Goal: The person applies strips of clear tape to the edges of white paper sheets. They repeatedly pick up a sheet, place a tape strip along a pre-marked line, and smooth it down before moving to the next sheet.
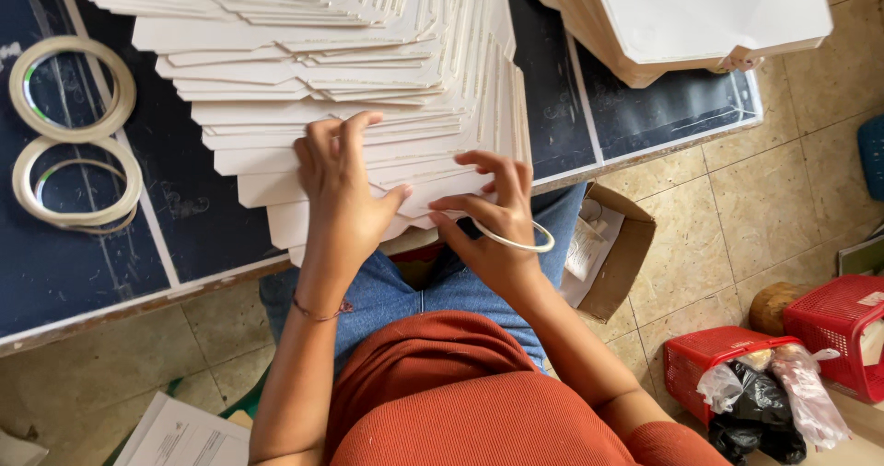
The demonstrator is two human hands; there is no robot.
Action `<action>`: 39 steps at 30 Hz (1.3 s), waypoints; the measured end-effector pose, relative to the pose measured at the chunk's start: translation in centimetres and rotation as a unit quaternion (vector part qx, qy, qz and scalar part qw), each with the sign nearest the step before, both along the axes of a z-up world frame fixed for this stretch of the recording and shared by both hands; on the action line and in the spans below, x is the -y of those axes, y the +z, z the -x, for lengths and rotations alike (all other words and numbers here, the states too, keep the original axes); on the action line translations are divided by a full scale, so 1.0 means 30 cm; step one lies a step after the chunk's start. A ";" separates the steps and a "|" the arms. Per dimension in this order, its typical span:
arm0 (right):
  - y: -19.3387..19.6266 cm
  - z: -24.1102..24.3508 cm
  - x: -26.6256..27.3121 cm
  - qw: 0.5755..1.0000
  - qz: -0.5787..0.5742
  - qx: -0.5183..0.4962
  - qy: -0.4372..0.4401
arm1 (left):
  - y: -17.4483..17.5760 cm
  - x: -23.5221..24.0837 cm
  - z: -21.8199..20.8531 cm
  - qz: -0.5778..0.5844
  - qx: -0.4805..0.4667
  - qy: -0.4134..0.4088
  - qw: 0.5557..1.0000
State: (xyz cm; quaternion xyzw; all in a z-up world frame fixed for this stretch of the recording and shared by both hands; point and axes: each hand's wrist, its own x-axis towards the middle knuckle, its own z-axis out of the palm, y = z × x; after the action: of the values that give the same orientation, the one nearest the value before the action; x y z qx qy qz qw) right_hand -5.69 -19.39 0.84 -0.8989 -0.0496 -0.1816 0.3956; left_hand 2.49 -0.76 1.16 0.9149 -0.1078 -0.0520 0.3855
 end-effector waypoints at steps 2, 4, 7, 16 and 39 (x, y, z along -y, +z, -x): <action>0.009 -0.006 -0.036 1.000 0.003 -0.009 0.006 | -0.022 -0.038 0.036 -0.005 -0.007 0.006 1.000; 0.015 -0.021 -0.055 1.000 0.005 -0.013 0.015 | -0.030 -0.062 0.058 -0.011 -0.008 0.014 1.000; 0.009 -0.021 -0.063 0.996 0.088 0.006 -0.004 | -0.039 -0.070 0.076 0.010 0.003 0.011 1.000; 0.036 -0.018 0.044 0.993 0.095 0.068 -0.021 | -0.046 -0.053 0.065 -0.016 -0.024 0.009 1.000; 0.020 -0.047 0.259 0.992 0.110 0.014 -0.055 | -0.052 0.287 0.052 0.006 0.041 -0.031 0.999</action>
State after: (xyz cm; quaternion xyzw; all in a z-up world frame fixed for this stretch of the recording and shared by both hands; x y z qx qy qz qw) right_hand -4.26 -27.17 1.45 -0.9357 -0.0248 -0.2091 0.2832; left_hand 0.92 -9.37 -0.39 0.9099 -0.1527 -0.0255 0.3848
